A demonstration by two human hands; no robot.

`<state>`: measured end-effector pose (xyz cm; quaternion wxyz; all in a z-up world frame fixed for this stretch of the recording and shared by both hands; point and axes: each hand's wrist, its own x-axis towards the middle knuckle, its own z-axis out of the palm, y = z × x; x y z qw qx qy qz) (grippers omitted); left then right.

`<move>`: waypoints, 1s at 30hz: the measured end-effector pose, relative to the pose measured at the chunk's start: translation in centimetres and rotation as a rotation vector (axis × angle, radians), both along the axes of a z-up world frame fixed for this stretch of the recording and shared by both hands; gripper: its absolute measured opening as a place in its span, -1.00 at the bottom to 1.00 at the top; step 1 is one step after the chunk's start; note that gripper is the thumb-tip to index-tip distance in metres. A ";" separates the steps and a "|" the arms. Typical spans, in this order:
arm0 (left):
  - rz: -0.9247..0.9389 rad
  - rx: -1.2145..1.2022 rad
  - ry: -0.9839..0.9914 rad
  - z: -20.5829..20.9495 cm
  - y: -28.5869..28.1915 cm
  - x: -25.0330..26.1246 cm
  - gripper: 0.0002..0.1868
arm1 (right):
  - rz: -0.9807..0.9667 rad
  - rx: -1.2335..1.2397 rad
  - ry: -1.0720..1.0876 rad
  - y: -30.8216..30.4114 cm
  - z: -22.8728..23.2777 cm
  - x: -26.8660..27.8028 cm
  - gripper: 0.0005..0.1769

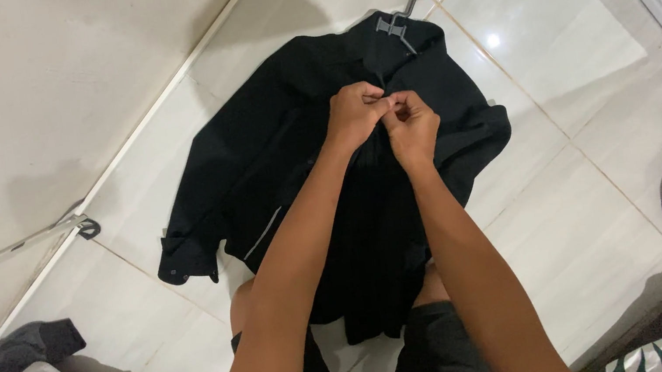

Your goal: Organizing shirts onto hangers and placing them in a wardrobe.

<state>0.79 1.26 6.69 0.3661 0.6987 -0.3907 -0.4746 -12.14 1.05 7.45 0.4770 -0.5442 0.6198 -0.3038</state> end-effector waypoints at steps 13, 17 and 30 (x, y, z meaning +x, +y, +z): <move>0.093 -0.003 0.131 -4.4 0.4 0.0 -0.75 | 0.028 -0.042 -0.026 0.4 -0.1 0.2 -0.85; 0.105 -0.013 0.165 -5.2 0.3 0.0 -0.76 | 0.004 -0.004 -0.061 0.2 -0.7 -0.1 -0.86; 0.073 0.012 0.106 -3.3 -0.1 0.4 -0.77 | -0.010 0.048 -0.164 -0.3 -1.1 -0.3 -0.91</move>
